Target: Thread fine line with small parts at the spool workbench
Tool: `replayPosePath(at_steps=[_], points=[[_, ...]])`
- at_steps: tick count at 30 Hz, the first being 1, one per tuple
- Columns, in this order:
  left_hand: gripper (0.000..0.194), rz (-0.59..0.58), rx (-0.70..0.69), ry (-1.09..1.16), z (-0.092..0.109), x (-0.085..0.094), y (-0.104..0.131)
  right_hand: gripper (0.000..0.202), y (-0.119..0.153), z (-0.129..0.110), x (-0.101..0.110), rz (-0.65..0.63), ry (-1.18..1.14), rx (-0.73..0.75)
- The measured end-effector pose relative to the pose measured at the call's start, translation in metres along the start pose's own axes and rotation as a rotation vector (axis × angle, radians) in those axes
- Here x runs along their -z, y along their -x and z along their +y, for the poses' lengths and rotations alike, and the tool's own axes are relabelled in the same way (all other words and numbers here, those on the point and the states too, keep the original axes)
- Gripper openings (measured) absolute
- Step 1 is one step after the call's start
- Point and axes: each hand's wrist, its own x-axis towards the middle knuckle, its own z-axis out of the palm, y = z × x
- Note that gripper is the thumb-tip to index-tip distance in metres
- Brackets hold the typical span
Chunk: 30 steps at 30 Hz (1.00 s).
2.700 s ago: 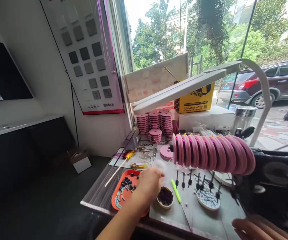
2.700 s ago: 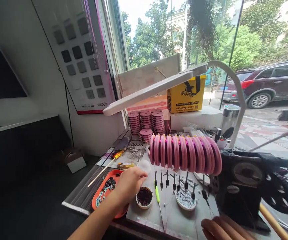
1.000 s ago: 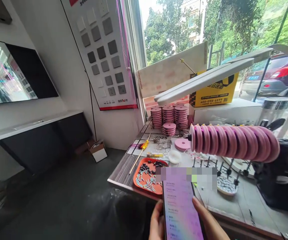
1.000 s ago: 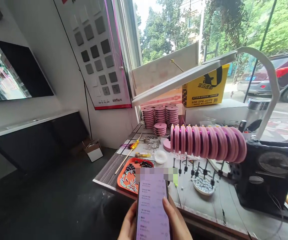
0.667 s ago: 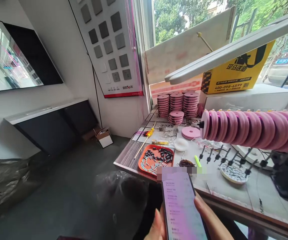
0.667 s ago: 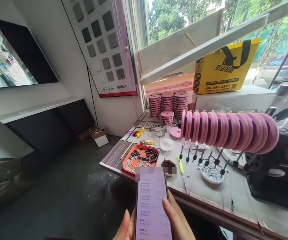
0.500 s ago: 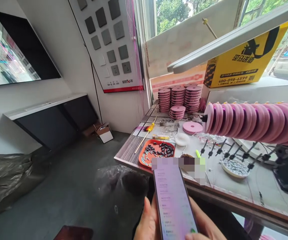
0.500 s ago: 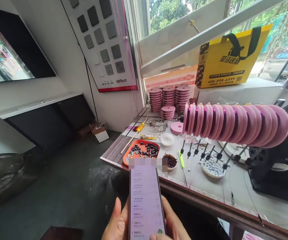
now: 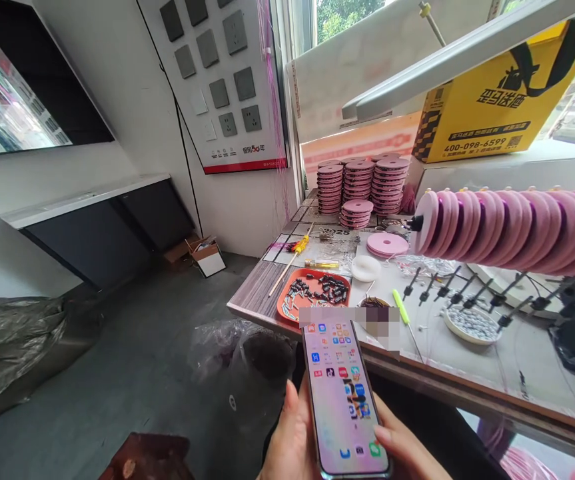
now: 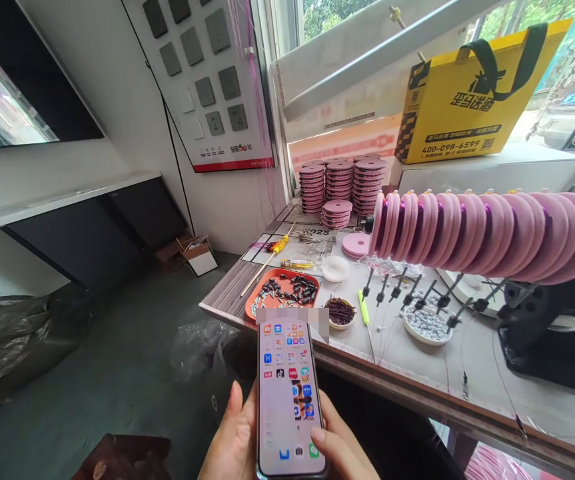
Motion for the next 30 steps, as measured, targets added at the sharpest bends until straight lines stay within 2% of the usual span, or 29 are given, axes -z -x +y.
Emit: replayPosePath(at_steps=[4,7,11,17,30], points=[[0.055,-0.01,-0.001,0.011,-0.003,0.004,-0.001,0.057,-0.002,0.006,0.002,-0.091,-0.096,0.022],[0.055,-0.011,0.015,0.005,-0.003,0.005,-0.001,0.058,0.002,0.005,0.0,-0.03,-0.131,-0.02],[0.053,-0.002,0.036,-0.014,-0.002,0.005,-0.001,0.059,0.0,0.008,0.004,-0.04,-0.052,0.018],[0.056,0.016,0.042,-0.025,-0.003,0.012,-0.001,0.072,-0.009,0.016,0.011,-0.023,0.077,0.037],[0.056,0.029,0.037,-0.069,-0.006,0.017,-0.003,0.055,-0.008,0.019,0.009,-0.016,0.034,0.115]])
